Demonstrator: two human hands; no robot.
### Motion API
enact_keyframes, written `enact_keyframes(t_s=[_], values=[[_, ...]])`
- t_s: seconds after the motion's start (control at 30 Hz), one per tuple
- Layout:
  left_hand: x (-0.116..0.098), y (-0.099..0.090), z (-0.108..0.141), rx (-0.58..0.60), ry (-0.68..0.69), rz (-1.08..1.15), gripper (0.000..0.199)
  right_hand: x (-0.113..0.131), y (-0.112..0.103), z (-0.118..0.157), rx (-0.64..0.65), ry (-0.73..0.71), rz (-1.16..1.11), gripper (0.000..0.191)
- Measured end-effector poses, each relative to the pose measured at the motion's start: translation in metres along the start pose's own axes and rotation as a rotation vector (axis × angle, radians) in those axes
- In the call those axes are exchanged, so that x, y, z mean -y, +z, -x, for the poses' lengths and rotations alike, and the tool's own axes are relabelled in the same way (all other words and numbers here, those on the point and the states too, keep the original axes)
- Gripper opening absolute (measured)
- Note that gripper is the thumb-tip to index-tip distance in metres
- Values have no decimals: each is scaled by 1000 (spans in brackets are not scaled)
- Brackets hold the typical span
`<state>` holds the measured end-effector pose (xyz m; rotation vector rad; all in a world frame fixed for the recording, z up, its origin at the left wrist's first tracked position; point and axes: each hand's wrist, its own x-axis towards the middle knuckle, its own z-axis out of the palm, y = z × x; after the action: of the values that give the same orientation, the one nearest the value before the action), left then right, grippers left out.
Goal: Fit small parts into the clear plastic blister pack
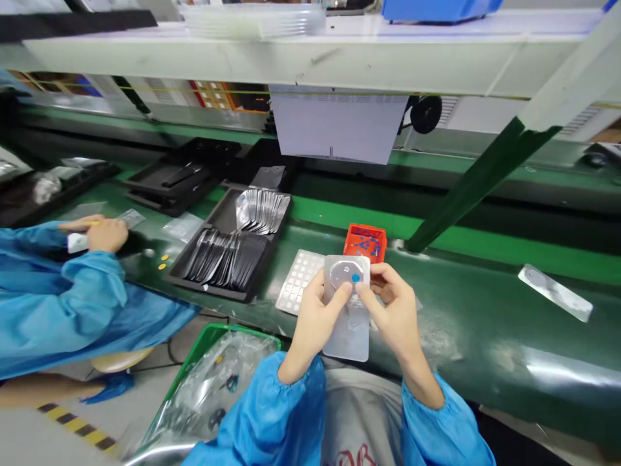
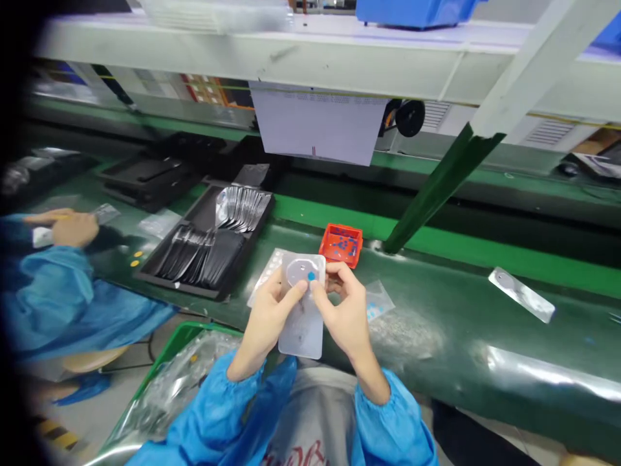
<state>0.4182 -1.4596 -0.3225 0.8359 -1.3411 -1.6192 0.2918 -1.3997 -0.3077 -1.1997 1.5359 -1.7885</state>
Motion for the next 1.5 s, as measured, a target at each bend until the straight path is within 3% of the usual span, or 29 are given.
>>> enact_keyframes(t_s=[0.3,0.5,0.57,0.73,0.87,1.07,1.2,1.33,1.5], values=[[-2,18,18,-39,184,-100,17,-3,4,8,-72,53,-133,19],[3,21,22,-101,223,-138,20,-7,3,14,-30,-28,-132,11],[3,19,20,-115,203,-162,22,-8,0,13,-43,-134,9,5],[0,16,16,-147,198,-194,19,-6,-14,8,-160,-620,553,31],[-2,16,16,-166,282,-286,17,-2,-26,2,-110,-827,723,21],[-5,17,16,-133,472,-379,11,4,-38,-4,-1,-950,804,8],[-6,18,16,-112,528,-418,12,5,-42,-7,29,-974,829,7],[-6,18,18,-95,517,-373,9,1,-40,-9,-1,-1024,852,10],[-6,17,20,-98,395,-278,6,-6,-39,-8,-37,-1116,865,10]])
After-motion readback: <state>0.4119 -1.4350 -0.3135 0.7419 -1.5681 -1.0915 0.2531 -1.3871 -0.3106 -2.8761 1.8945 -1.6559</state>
